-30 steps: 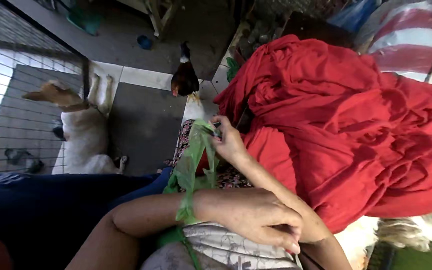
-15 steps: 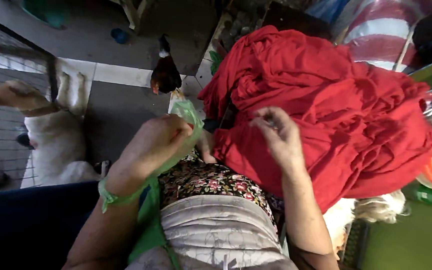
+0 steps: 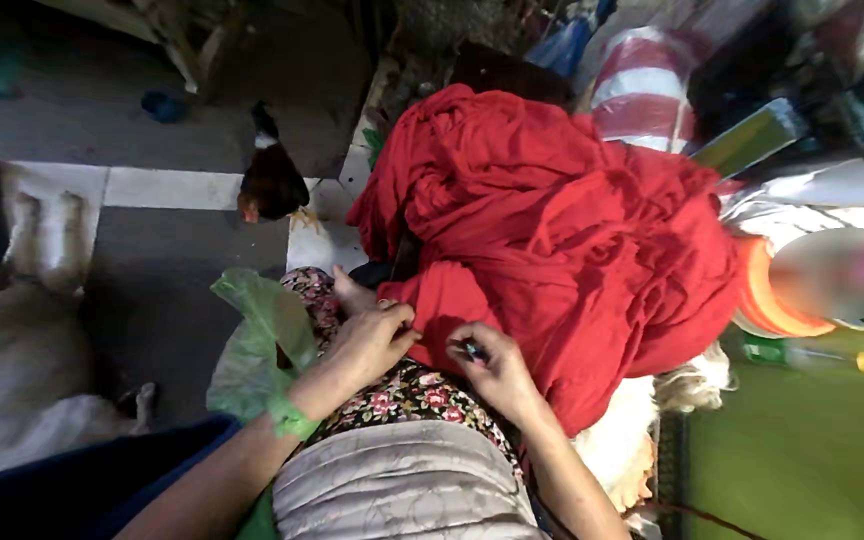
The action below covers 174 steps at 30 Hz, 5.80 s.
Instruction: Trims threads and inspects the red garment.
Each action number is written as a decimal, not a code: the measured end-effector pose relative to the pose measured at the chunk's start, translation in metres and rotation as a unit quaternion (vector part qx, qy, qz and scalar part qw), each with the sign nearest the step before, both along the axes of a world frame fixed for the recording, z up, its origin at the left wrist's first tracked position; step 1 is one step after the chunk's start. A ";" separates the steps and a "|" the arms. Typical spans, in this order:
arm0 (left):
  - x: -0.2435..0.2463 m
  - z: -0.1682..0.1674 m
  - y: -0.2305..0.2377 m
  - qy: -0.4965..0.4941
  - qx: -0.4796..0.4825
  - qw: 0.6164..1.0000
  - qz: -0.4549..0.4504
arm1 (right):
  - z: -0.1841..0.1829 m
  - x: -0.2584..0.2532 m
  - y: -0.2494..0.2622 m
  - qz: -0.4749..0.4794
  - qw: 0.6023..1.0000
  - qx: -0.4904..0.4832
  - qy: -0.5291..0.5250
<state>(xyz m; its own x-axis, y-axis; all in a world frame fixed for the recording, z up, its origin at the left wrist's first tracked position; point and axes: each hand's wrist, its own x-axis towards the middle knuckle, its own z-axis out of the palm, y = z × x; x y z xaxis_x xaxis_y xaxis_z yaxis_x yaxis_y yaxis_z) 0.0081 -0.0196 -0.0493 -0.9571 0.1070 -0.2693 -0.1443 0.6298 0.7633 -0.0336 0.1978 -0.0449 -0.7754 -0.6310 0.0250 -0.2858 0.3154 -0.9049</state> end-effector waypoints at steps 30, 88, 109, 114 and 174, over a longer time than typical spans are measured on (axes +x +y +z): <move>-0.019 0.008 -0.008 -0.136 -0.003 0.988 0.069 | -0.001 -0.108 0.100 -0.404 0.900 0.060 0.151; 0.002 0.031 0.046 -0.081 0.546 0.753 0.358 | -0.006 0.010 0.005 -0.107 0.991 -0.074 -0.028; -0.001 0.026 0.048 -0.050 0.450 0.836 0.311 | -0.001 0.005 -0.004 -0.127 0.987 -0.066 -0.068; -0.001 0.021 0.049 -0.026 0.405 0.865 0.295 | -0.003 0.005 -0.005 -0.131 0.987 -0.072 -0.064; -0.003 0.016 0.046 0.004 0.331 0.913 0.240 | -0.008 0.005 -0.004 -0.138 0.983 -0.091 -0.085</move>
